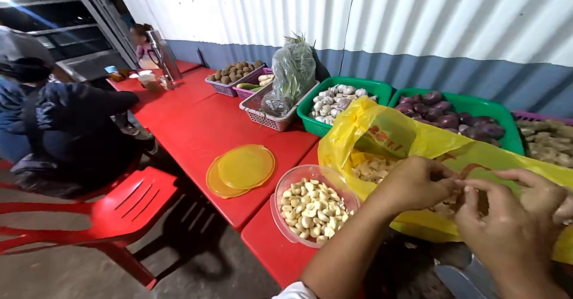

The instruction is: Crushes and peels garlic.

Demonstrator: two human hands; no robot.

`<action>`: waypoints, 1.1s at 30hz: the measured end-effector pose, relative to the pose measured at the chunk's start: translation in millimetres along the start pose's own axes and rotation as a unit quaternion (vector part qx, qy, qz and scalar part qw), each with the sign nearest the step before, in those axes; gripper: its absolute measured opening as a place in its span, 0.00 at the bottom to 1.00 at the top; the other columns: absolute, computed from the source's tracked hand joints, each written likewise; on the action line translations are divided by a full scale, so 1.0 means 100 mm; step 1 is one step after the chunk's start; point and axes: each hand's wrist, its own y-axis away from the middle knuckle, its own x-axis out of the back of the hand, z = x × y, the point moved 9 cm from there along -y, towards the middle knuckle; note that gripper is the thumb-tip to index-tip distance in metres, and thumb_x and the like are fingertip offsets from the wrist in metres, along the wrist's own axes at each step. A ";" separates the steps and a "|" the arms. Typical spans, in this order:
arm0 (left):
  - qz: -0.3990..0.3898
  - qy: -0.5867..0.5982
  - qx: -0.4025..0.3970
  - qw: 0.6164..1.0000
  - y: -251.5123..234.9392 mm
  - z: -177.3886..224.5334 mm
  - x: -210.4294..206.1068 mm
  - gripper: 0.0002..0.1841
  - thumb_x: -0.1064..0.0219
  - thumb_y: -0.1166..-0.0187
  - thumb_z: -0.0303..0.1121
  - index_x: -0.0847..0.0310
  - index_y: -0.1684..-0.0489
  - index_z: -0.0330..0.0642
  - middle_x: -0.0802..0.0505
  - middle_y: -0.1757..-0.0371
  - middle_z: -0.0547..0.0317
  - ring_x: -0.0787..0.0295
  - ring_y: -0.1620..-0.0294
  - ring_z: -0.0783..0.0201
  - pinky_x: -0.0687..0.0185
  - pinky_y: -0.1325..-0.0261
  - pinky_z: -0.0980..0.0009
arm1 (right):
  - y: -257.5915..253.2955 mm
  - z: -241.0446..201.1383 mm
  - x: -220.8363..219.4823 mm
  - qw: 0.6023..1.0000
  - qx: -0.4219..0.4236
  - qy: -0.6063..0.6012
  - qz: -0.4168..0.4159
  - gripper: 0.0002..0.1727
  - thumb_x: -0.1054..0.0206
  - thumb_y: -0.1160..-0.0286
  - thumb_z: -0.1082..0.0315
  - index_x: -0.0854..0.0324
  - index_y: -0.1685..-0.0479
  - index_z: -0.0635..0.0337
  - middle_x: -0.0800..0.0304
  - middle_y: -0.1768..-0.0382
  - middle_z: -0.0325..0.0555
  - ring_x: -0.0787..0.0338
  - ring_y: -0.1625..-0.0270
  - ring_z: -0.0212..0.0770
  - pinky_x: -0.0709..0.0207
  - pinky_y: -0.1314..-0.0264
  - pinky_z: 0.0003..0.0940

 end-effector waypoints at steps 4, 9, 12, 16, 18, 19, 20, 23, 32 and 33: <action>-0.010 -0.026 -0.002 1.000 0.06 0.06 0.04 0.09 0.38 0.15 0.24 0.13 0.56 0.26 0.10 0.64 0.48 0.15 0.64 0.65 0.18 0.54 0.66 | -0.05 0.36 0.05 0.999 -0.040 -0.035 0.007 0.20 0.44 0.15 0.64 0.18 0.51 0.79 0.29 0.31 0.85 0.30 0.27 0.83 0.39 0.24 0.73; 0.088 0.133 0.021 0.987 0.09 -0.07 0.20 0.12 0.41 0.13 0.24 0.14 0.41 0.32 0.07 0.55 0.53 0.10 0.59 0.70 0.11 0.48 0.70 | -0.14 0.12 0.28 0.993 -0.105 -0.046 0.000 0.15 0.40 0.20 0.70 0.14 0.58 0.77 0.25 0.33 0.81 0.28 0.29 0.82 0.36 0.27 0.75; 0.129 0.266 0.054 0.954 0.04 -0.21 0.17 0.12 0.43 0.13 0.23 0.15 0.41 0.31 0.07 0.53 0.52 0.08 0.57 0.66 0.10 0.47 0.68 | -0.12 0.10 0.14 0.993 -0.117 -0.024 -0.012 0.15 0.32 0.21 0.62 0.11 0.68 0.68 0.17 0.37 0.68 0.25 0.29 0.74 0.30 0.29 0.70; 0.183 0.290 0.065 0.937 0.07 -0.24 0.20 0.08 0.37 0.18 0.19 0.14 0.48 0.29 0.06 0.52 0.50 0.07 0.57 0.63 0.10 0.47 0.68 | -0.11 0.17 0.11 0.986 -0.144 -0.076 -0.018 0.07 0.26 0.27 0.66 0.09 0.64 0.62 0.17 0.35 0.60 0.23 0.28 0.67 0.27 0.29 0.63; 0.190 0.281 0.072 0.938 0.07 -0.25 0.19 0.09 0.38 0.17 0.19 0.14 0.46 0.29 0.06 0.51 0.50 0.07 0.57 0.64 0.09 0.47 0.69 | -0.11 0.16 0.16 0.980 -0.160 -0.116 -0.012 0.05 0.26 0.28 0.69 0.07 0.61 0.60 0.17 0.35 0.57 0.23 0.28 0.63 0.27 0.28 0.60; 0.187 0.282 0.074 0.938 0.07 -0.26 0.16 0.10 0.39 0.17 0.19 0.14 0.46 0.30 0.07 0.51 0.51 0.07 0.58 0.64 0.09 0.48 0.69 | -0.12 0.15 0.18 0.978 -0.163 -0.132 -0.006 0.06 0.27 0.27 0.68 0.07 0.60 0.60 0.16 0.36 0.56 0.23 0.28 0.61 0.27 0.28 0.58; 0.181 0.287 0.076 0.937 0.06 -0.26 0.13 0.10 0.40 0.16 0.18 0.15 0.45 0.30 0.07 0.51 0.50 0.07 0.58 0.64 0.09 0.48 0.68 | -0.12 0.13 0.20 0.976 -0.162 -0.144 0.001 0.06 0.27 0.27 0.68 0.06 0.60 0.59 0.16 0.37 0.55 0.23 0.29 0.59 0.27 0.28 0.57; 0.172 0.287 0.072 0.940 0.05 -0.23 0.06 0.11 0.39 0.18 0.17 0.14 0.45 0.31 0.07 0.51 0.51 0.07 0.57 0.63 0.09 0.47 0.68 | -0.13 0.08 0.21 0.975 -0.158 -0.154 0.017 0.08 0.26 0.28 0.65 0.05 0.61 0.58 0.15 0.38 0.53 0.23 0.30 0.56 0.27 0.29 0.53; 0.186 0.271 0.060 0.942 0.06 -0.19 0.01 0.07 0.31 0.25 0.16 0.13 0.54 0.32 0.06 0.58 0.51 0.06 0.62 0.64 0.07 0.51 0.69 | -0.14 -0.06 0.26 0.988 -0.107 -0.095 0.053 0.06 0.27 0.28 0.68 0.05 0.64 0.59 0.13 0.38 0.52 0.22 0.28 0.59 0.27 0.27 0.56; 0.189 0.274 0.059 0.941 0.06 -0.18 0.00 0.07 0.31 0.25 0.16 0.12 0.55 0.32 0.06 0.58 0.51 0.06 0.63 0.64 0.07 0.51 0.69 | -0.14 -0.09 0.28 0.991 -0.093 -0.079 0.060 0.06 0.28 0.28 0.69 0.05 0.65 0.59 0.12 0.39 0.52 0.23 0.27 0.59 0.28 0.26 0.57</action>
